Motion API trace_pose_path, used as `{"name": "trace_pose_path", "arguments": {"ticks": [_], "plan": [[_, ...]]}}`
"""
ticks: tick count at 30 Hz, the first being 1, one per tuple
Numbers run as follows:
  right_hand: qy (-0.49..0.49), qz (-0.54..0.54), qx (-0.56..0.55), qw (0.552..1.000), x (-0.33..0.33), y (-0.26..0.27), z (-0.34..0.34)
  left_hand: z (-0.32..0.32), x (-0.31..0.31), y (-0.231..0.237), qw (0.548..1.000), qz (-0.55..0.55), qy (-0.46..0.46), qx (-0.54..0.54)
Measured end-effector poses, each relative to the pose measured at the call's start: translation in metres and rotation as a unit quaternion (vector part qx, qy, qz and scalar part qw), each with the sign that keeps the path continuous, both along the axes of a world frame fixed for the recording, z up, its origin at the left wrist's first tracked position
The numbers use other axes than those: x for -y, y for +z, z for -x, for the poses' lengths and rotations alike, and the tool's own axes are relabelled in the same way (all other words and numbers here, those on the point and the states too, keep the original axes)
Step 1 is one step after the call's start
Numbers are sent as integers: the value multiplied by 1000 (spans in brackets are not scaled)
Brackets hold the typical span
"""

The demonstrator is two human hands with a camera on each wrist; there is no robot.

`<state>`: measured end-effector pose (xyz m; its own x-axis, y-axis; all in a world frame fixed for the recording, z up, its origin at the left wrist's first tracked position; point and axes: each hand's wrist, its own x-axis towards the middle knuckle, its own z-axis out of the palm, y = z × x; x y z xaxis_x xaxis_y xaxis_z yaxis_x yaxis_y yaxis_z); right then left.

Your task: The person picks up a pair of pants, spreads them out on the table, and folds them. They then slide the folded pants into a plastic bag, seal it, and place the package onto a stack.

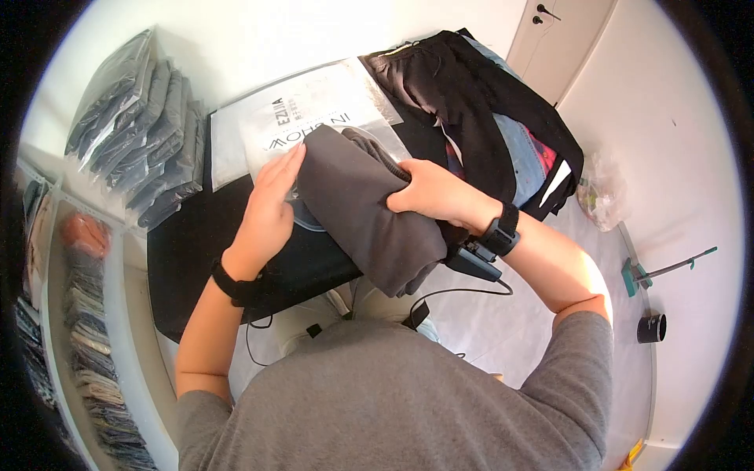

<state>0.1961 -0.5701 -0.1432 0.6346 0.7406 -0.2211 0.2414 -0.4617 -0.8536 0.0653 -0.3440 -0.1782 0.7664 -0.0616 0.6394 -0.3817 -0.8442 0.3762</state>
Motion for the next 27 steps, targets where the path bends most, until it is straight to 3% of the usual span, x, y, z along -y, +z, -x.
{"name": "trace_pose_path", "arguments": {"ticks": [8, 14, 16, 17, 20, 21, 22, 23, 24, 26, 27], "plan": [[-26, -28, -35, 999, -13, 10, -14, -36, 19, 24, 994, -53, 44, 84], [-15, -55, -7, 998, -26, 7, -15, -52, 50, 30, 993, -108, -36, 30], [28, -131, 37, 990, -30, 0, -22, -47, 55, 35, 993, -96, -68, 3], [3, -96, 24, 995, -29, 3, -24, -43, 57, 36, 990, -111, -91, -14], [-60, -137, 58, 987, -35, -5, -24, -38, 57, 41, 983, -135, -118, -51], [-96, -95, -8, 991, -36, 21, -6, -36, 54, 43, 986, -148, -82, -15], [-96, -98, -7, 991, -37, 18, -6, -35, 51, 45, 986, -160, -45, 21], [-80, -180, -16, 980, -41, 14, -8, -32, 49, 48, 986, -153, 21, 66], [-63, -262, -25, 963, -43, 13, -8, -30, 44, 48, 985, -157, 21, 68], [-65, -270, -48, 960, -43, 16, -7, -26, 31, 46, 966, -101, 206, 119], [-100, -285, -55, 952, -44, 16, -4, -24, 27, 44, 966, -105, 205, 121]]}}
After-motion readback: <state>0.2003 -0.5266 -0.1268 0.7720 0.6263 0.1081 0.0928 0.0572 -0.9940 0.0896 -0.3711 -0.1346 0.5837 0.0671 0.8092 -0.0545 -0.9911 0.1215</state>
